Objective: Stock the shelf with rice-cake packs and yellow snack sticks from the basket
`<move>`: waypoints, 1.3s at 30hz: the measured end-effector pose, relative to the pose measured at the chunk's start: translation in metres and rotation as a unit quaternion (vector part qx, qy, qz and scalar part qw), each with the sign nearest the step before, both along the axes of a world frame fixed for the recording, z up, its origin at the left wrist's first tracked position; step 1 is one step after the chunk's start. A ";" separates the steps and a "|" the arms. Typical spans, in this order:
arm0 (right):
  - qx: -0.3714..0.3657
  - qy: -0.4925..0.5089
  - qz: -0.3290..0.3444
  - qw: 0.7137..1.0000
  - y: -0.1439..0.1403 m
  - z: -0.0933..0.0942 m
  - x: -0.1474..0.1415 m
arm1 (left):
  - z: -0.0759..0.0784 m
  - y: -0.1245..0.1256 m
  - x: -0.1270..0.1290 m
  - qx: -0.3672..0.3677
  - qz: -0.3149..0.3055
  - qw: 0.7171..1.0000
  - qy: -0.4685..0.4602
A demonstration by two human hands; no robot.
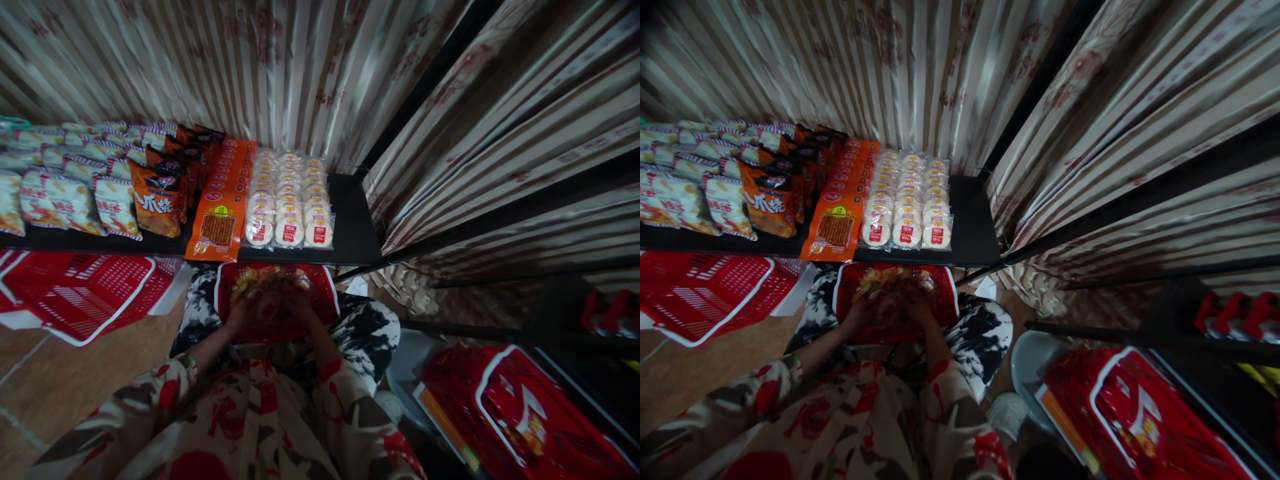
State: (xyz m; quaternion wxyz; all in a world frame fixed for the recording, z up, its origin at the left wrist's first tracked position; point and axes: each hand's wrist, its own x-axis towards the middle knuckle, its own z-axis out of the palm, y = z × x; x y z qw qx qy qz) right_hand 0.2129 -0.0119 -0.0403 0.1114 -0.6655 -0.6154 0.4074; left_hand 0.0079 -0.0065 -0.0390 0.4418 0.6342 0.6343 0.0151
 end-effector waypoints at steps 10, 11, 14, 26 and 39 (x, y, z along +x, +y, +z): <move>0.000 0.157 -0.090 0.984 -0.003 0.016 0.005 | 0.039 0.021 0.019 0.020 0.057 0.992 -0.108; 0.013 0.157 -0.085 0.984 -0.004 0.019 0.005 | 0.044 0.023 0.020 0.014 0.048 0.993 -0.109; 0.060 0.124 -0.035 0.990 -0.006 0.032 0.006 | 0.055 0.029 0.023 0.029 -0.039 0.994 -0.096; 0.150 -0.043 0.148 0.977 -0.013 0.093 0.009 | 0.103 0.041 0.041 0.090 -0.252 0.955 -0.128; 0.049 0.198 -0.033 0.978 -0.014 0.104 0.027 | 0.122 0.054 0.041 0.019 -0.147 0.945 -0.291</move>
